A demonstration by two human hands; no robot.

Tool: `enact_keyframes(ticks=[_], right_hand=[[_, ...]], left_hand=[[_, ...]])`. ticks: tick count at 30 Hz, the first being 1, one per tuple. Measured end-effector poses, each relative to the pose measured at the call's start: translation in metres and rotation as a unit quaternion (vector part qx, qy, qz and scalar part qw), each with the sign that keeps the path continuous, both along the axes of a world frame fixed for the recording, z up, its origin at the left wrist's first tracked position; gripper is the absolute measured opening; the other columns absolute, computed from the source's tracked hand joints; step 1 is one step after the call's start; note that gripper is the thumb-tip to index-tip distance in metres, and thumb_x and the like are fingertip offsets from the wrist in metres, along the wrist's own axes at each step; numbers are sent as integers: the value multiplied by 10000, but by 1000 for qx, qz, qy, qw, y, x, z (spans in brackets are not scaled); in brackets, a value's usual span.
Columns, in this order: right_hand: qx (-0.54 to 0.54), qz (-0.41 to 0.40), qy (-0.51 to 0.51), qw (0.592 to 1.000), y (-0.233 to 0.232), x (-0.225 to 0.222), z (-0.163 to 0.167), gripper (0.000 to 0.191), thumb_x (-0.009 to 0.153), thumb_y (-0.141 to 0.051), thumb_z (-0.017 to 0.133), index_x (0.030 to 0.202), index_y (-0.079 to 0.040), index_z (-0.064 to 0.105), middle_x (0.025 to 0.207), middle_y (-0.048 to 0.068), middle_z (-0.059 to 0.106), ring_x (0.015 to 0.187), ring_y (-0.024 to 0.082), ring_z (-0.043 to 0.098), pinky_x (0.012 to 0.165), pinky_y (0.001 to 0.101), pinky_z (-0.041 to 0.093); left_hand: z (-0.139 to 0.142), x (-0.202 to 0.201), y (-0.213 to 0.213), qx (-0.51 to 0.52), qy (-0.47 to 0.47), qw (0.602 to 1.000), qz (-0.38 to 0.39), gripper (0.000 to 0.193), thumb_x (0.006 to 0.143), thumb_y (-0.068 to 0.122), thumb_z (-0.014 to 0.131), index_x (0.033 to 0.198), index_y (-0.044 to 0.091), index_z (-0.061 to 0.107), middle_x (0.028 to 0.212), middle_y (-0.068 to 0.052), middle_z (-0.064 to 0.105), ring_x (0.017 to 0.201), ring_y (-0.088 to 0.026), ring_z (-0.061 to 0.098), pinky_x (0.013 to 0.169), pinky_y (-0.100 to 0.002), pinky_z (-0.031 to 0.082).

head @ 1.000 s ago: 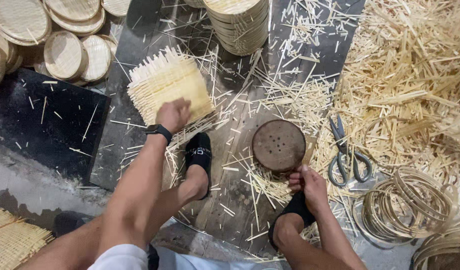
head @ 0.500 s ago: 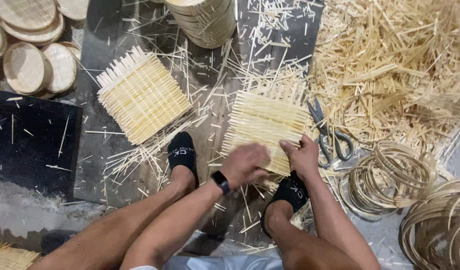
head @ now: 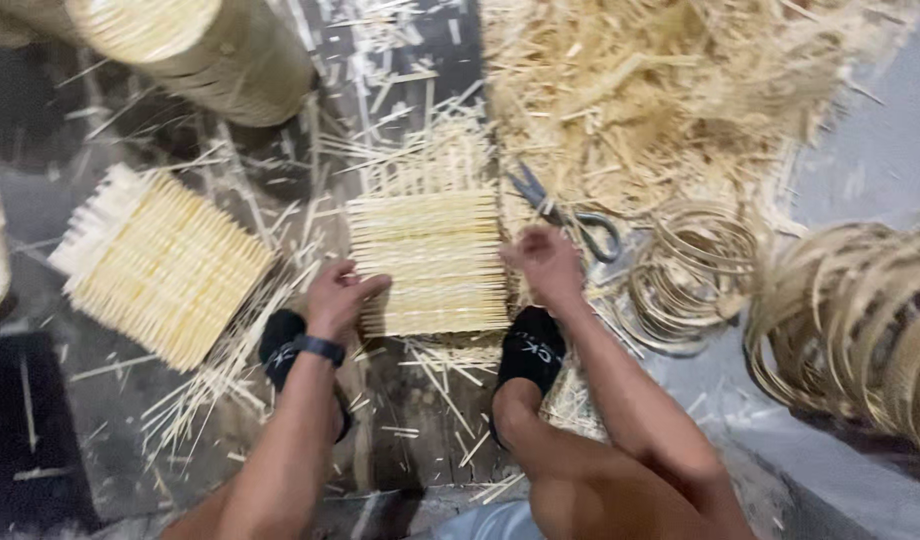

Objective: The person sits on the floor of a bamboo workshop assembling round woven baskets. They trim bamboo strips with scissors, fit a woven mat into a bamboo rim, press a wooden block mold into the rim to shape it, and place completed baskets onto a stack.

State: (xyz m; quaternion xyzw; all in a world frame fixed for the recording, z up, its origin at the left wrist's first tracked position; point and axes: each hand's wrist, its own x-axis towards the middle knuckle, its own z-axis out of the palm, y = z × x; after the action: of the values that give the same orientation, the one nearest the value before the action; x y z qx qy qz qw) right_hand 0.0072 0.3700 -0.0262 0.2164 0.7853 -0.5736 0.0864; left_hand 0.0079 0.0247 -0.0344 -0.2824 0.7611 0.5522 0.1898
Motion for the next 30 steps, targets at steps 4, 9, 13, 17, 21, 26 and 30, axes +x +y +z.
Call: enact_keyframes(ticks=[4,9,13,17,21,26,30], right_hand=[[420,-28,173,890,149,10,26,407,821,-219,896,1131,-47,697,1124,158,683,1098,356,617,977,472,449],[703,-61,-16,709,285,49,52,482,705,-612,813,958,-207,744,921,81,734,938,292,706,789,500,515],[429,-96,-15,898,284,77,82,259,942,-241,840,1094,-39,781,990,161,739,892,292,714,818,466,574],[245,-173,111,947,248,71,152,143,1029,-140,746,1130,-39,747,1031,126,725,922,210,724,831,387,649],[-125,-147,110,975,188,45,218,158,1060,-166,679,1071,-8,677,985,131,707,879,221,720,833,401,644],[-257,56,15,965,101,22,258,176,1008,-145,650,1016,30,632,989,188,717,902,268,734,855,425,640],[-177,86,-64,978,69,9,286,279,954,-254,587,1127,-53,673,1002,147,726,921,222,742,866,379,647]], left_hand=[[19,-7,-5,34,28,998,49,801,736,205,922,1377,-44,512,943,-70,682,801,-122,631,682,-238,518],[53,-16,-21,14,53,989,138,744,769,177,854,1388,12,475,1105,-49,646,899,-127,677,751,-265,605],[80,-16,-14,-68,207,973,80,577,916,165,844,1370,-20,538,1131,-100,653,981,-157,627,832,-264,567],[111,-15,29,-84,295,951,27,405,946,191,792,1286,35,639,1136,-82,675,992,-162,667,850,-288,590],[143,-17,124,74,230,962,-129,527,931,394,711,1356,88,646,1272,-118,716,1083,-208,723,887,-337,625],[176,-16,190,536,60,839,70,558,990,447,537,1340,16,587,973,-85,715,864,-166,683,745,-307,606],[192,-8,153,628,112,767,66,367,1103,306,591,1248,-29,619,721,51,431,618,-60,400,511,-213,341]])
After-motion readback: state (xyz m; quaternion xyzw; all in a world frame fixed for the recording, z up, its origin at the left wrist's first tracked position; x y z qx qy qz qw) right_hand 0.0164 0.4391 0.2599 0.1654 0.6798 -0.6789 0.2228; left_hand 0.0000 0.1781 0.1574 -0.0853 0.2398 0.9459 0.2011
